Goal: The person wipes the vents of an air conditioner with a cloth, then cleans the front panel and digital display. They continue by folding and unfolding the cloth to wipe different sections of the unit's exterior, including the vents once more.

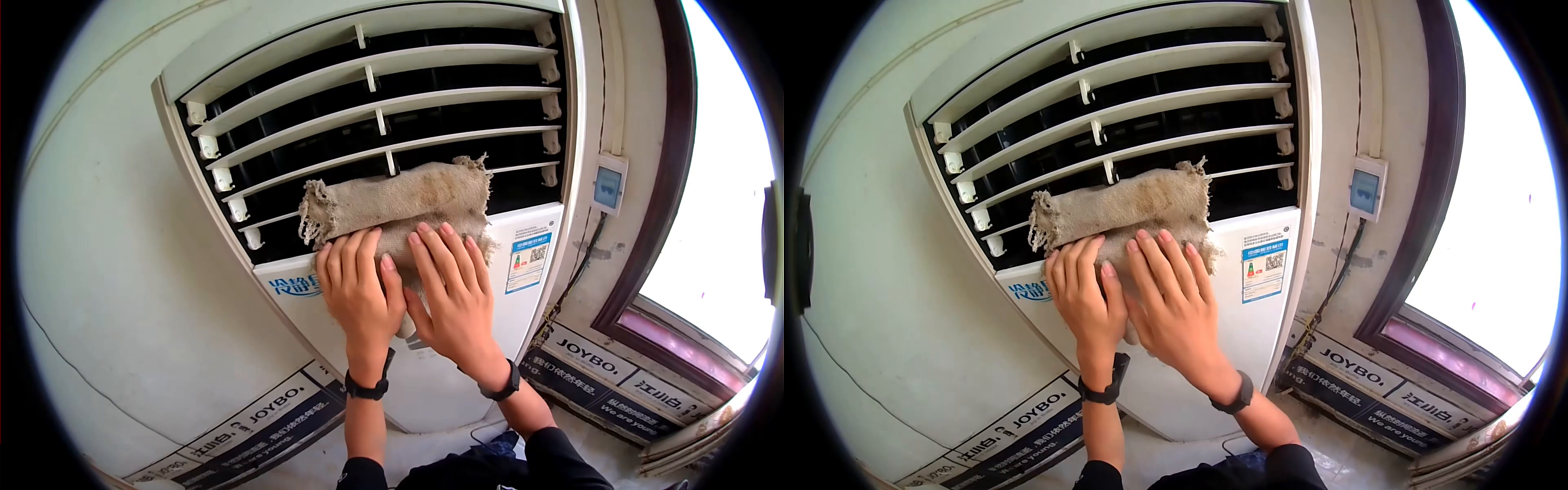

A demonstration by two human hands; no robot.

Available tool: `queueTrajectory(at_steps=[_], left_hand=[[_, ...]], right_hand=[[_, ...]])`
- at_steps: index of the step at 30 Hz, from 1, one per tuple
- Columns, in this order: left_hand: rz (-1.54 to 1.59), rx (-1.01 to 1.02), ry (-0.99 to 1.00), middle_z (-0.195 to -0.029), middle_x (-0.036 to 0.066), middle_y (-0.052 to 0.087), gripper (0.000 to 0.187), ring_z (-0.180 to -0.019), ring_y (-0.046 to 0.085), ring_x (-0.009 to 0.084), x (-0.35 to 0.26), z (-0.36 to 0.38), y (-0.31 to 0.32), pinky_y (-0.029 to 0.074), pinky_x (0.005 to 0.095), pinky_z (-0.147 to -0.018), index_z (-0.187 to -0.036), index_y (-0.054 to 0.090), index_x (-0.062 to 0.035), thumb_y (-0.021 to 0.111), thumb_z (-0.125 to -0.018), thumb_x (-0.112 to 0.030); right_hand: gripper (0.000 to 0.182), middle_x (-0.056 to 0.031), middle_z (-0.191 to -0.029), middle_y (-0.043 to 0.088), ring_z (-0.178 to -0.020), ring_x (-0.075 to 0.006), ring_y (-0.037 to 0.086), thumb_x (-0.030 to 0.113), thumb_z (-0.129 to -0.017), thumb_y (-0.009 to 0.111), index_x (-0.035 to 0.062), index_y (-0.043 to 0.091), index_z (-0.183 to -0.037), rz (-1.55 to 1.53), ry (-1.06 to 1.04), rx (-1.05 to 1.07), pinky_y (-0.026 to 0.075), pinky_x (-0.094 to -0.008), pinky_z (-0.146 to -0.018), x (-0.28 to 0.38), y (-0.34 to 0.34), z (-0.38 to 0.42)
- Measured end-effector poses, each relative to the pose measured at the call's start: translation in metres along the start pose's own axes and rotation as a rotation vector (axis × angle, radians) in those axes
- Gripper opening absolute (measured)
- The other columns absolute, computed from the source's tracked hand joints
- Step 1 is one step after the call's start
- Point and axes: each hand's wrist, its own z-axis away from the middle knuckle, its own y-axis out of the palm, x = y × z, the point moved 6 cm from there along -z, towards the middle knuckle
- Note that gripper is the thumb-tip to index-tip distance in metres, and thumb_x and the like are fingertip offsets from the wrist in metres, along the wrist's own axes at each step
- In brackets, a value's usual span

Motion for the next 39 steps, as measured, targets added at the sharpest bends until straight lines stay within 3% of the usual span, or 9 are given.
queueTrajectory(at_steps=[7, 8, 11, 17, 21, 22, 26, 31, 39], left_hand=[[0.047, 0.02, -0.019, -0.108, 0.011, 0.067, 0.025, -0.104, 0.059, 0.0323, 0.005, -0.008, -0.007, 0.042, 0.0457, -0.099, -0.112, 0.066, -0.0034, 0.054, -0.092, -0.014], [0.045, 0.036, -0.033, -0.106, 0.011, 0.068, 0.025, -0.102, 0.06, 0.0322, 0.005, -0.013, -0.008, 0.043, 0.0449, -0.097, -0.11, 0.067, -0.0038, 0.054, -0.092, -0.015], [0.02, 0.06, -0.039, -0.103, 0.01, 0.068, 0.024, -0.098, 0.06, 0.032, 0.008, -0.014, -0.006, 0.043, 0.0433, -0.093, -0.108, 0.068, -0.0051, 0.054, -0.093, -0.018], [-0.042, 0.016, -0.065, -0.109, 0.01, 0.066, 0.026, -0.104, 0.056, 0.0336, 0.0, -0.007, 0.0, 0.04, 0.0463, -0.1, -0.111, 0.065, -0.0041, 0.052, -0.094, -0.019], [-0.031, 0.004, -0.077, -0.105, 0.012, 0.067, 0.025, -0.101, 0.058, 0.0346, -0.001, -0.011, 0.001, 0.042, 0.0465, -0.098, -0.107, 0.067, -0.0032, 0.052, -0.094, -0.019], [-0.046, 0.027, -0.061, -0.104, 0.012, 0.068, 0.025, -0.099, 0.06, 0.0345, -0.001, -0.015, 0.0, 0.043, 0.0457, -0.097, -0.105, 0.068, -0.0031, 0.052, -0.094, -0.019], [-0.085, 0.205, -0.009, -0.094, 0.014, 0.071, 0.024, -0.091, 0.064, 0.0337, 0.002, -0.032, 0.01, 0.047, 0.0437, -0.087, -0.094, 0.068, -0.0029, 0.051, -0.098, -0.02], [-0.094, 0.297, -0.115, -0.083, 0.016, 0.07, 0.031, -0.081, 0.064, 0.0367, 0.006, -0.038, 0.014, 0.048, 0.0455, -0.078, -0.082, 0.067, -0.003, 0.05, -0.1, -0.021], [-0.16, 0.141, -0.041, -0.083, 0.014, 0.066, 0.031, -0.084, 0.061, 0.0349, 0.0, -0.029, 0.016, 0.047, 0.0441, -0.083, -0.081, 0.062, -0.0019, 0.047, -0.102, -0.02]], right_hand=[[0.05, -0.0148, -0.132, 0.061, -0.128, -0.0315, 0.054, 0.026, -0.09, 0.064, -0.0008, 0.059, -0.132, -0.025, -0.062, -0.026, 0.035, -0.0468, -0.115, -0.006, -0.012, -0.021], [0.046, -0.0168, -0.122, 0.063, -0.118, -0.0321, 0.058, 0.027, -0.089, 0.065, -0.0026, 0.062, -0.124, -0.045, -0.078, -0.07, 0.038, -0.0471, -0.111, -0.01, -0.01, -0.03], [0.04, -0.0162, -0.113, 0.066, -0.108, -0.0341, 0.061, 0.027, -0.088, 0.066, -0.0013, 0.063, -0.117, -0.077, -0.054, -0.123, 0.043, -0.046, -0.103, -0.019, 0.006, -0.041], [0.043, -0.0148, -0.117, 0.061, -0.116, -0.0308, 0.055, 0.031, -0.09, 0.063, -0.0011, 0.061, -0.118, -0.005, -0.012, -0.194, 0.039, -0.0447, -0.108, -0.012, 0.01, -0.025], [0.044, -0.0148, -0.117, 0.06, -0.117, -0.0306, 0.054, 0.031, -0.09, 0.062, -0.0016, 0.06, -0.12, -0.002, 0.014, -0.18, 0.038, -0.0447, -0.109, -0.011, 0.011, -0.028], [0.036, -0.0142, -0.104, 0.061, -0.104, -0.0299, 0.057, 0.033, -0.092, 0.061, -0.0007, 0.062, -0.106, 0.0, -0.037, -0.248, 0.043, -0.043, -0.099, -0.012, 0.006, -0.033], [0.029, -0.01, -0.08, 0.06, -0.078, -0.0293, 0.058, 0.032, -0.093, 0.062, 0.0042, 0.059, -0.083, -0.049, -0.001, -0.151, 0.046, -0.0408, -0.079, -0.021, 0.006, -0.053], [0.033, -0.0118, -0.079, 0.054, -0.078, -0.0295, 0.053, 0.031, -0.098, 0.055, 0.0044, 0.055, -0.079, -0.069, -0.012, -0.249, 0.043, -0.0399, -0.081, -0.02, 0.013, -0.051], [0.025, -0.0114, -0.087, 0.055, -0.087, -0.0283, 0.053, 0.027, -0.094, 0.059, 0.0021, 0.057, -0.087, -0.077, -0.041, -0.244, 0.042, -0.0389, -0.088, -0.022, 0.008, -0.044]])
